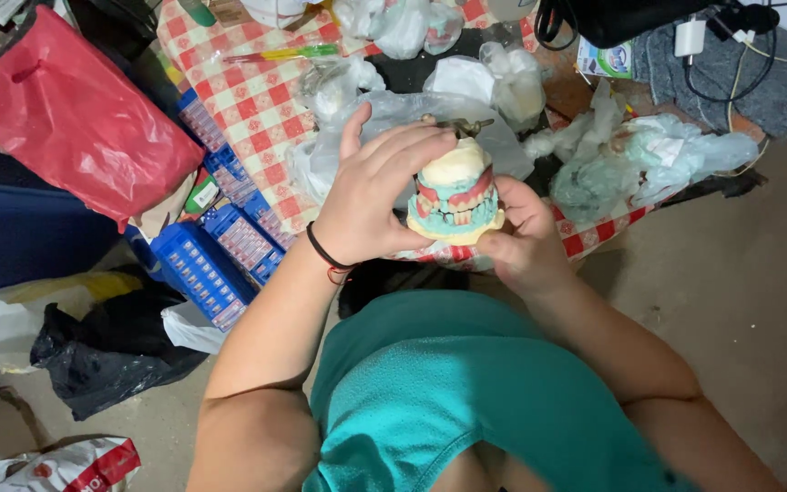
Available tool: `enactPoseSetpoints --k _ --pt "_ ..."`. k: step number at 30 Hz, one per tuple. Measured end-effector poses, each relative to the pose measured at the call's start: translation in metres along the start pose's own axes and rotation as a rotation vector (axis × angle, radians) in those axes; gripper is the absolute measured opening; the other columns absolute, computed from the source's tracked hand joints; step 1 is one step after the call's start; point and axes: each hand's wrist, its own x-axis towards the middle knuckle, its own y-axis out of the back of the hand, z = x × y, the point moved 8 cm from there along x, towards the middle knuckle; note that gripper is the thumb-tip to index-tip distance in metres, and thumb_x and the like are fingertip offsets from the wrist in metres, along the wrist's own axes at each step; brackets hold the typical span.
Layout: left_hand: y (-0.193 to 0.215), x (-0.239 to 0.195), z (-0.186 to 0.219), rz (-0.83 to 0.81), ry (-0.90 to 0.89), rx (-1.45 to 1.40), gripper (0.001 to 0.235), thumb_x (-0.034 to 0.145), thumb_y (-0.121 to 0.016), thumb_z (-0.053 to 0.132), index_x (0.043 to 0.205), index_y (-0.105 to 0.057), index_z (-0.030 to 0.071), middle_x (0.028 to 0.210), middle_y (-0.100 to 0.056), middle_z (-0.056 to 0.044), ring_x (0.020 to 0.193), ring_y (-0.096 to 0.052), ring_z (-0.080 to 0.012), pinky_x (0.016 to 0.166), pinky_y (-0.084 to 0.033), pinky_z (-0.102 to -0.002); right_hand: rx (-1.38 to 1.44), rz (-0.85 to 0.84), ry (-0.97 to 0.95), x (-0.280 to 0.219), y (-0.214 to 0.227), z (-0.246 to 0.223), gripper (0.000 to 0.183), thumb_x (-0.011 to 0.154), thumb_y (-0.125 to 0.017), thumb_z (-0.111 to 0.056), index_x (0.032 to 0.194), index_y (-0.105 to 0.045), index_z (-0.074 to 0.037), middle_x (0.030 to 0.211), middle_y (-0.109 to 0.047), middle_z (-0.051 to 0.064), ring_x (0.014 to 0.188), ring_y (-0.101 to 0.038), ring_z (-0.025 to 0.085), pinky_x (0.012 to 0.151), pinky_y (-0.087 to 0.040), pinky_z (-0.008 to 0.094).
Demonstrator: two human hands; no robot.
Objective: The person unpacks two dental models from plastic bags on a cluttered table, opens each model to inspect the interior, and places them into a green basin. The person handles the models one at a time and briefly moves around the workspace.
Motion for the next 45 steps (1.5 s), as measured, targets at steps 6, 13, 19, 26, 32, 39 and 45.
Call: enactPoseSetpoints --k 6,13,19,26,32,39,45 --pt "0.011 0.004 0.015 0.003 -0.074 0.045 0.076 0.093 -0.076 0.065 0.145 -0.054 0.014 0.139 -0.069 -0.009 0.139 -0.065 -0.0331 0.127 -0.015 -0.066 0.039 -0.08 0.007 -0.003 -0.01 -0.009 0.076 0.074 -0.087 -0.017 0.139 -0.054 0.007 0.126 -0.069 0.02 0.116 -0.069 0.029 0.099 -0.059 0.041" --pt "0.021 0.009 0.019 -0.157 -0.082 0.033 0.091 0.086 -0.057 0.08 0.148 -0.051 0.012 0.143 -0.063 -0.01 0.14 -0.06 -0.0339 0.123 -0.017 -0.061 0.095 -0.058 -0.022 -0.006 -0.011 -0.009 0.077 0.073 -0.081 -0.015 0.141 -0.053 0.009 0.124 -0.07 0.021 0.112 -0.07 0.03 0.097 -0.06 0.044" --pt "0.018 0.014 0.002 -0.379 -0.004 -0.112 0.071 0.084 -0.06 0.032 0.152 -0.046 0.017 0.152 -0.053 -0.012 0.139 -0.055 -0.0302 0.101 -0.033 -0.044 0.104 -0.046 -0.088 -0.004 0.011 0.011 0.078 0.078 -0.079 -0.03 0.142 -0.054 0.007 0.131 -0.067 0.021 0.119 -0.066 0.033 0.1 -0.056 0.051" --pt "0.005 0.018 0.011 -0.236 0.013 0.232 0.066 0.071 -0.086 0.015 0.132 -0.063 0.015 0.095 -0.071 -0.003 0.09 -0.067 -0.0253 0.082 -0.044 -0.038 0.181 -0.166 -0.211 -0.002 -0.02 0.001 0.062 0.087 -0.065 -0.029 0.139 -0.05 0.002 0.109 -0.072 0.024 0.094 -0.078 0.032 0.089 -0.068 0.052" --pt "0.0 0.012 0.016 -0.09 -0.096 0.381 0.027 0.081 -0.08 0.023 0.098 -0.061 0.016 0.076 -0.061 -0.001 0.075 -0.063 -0.0226 0.074 -0.048 -0.036 -0.032 -0.256 -0.115 -0.002 -0.011 0.013 0.064 0.081 -0.072 -0.014 0.137 -0.05 0.007 0.104 -0.07 0.024 0.093 -0.075 0.033 0.089 -0.066 0.057" --pt "0.009 0.012 0.024 0.014 -0.139 0.384 0.009 0.093 -0.065 0.025 0.094 -0.061 0.018 0.073 -0.059 0.0 0.074 -0.063 -0.0205 0.073 -0.049 -0.035 0.042 -0.257 -0.016 -0.002 -0.008 0.014 0.065 0.078 -0.075 -0.01 0.135 -0.051 0.008 0.1 -0.071 0.023 0.086 -0.074 0.032 0.083 -0.067 0.053" --pt "0.015 0.012 0.029 0.036 -0.141 0.357 0.013 0.098 -0.061 0.026 0.105 -0.066 0.016 0.074 -0.06 -0.001 0.075 -0.065 -0.021 0.075 -0.052 -0.035 0.111 -0.175 -0.001 -0.004 -0.005 0.013 0.072 0.075 -0.081 -0.007 0.136 -0.047 0.009 0.102 -0.07 0.021 0.088 -0.076 0.029 0.078 -0.069 0.045"
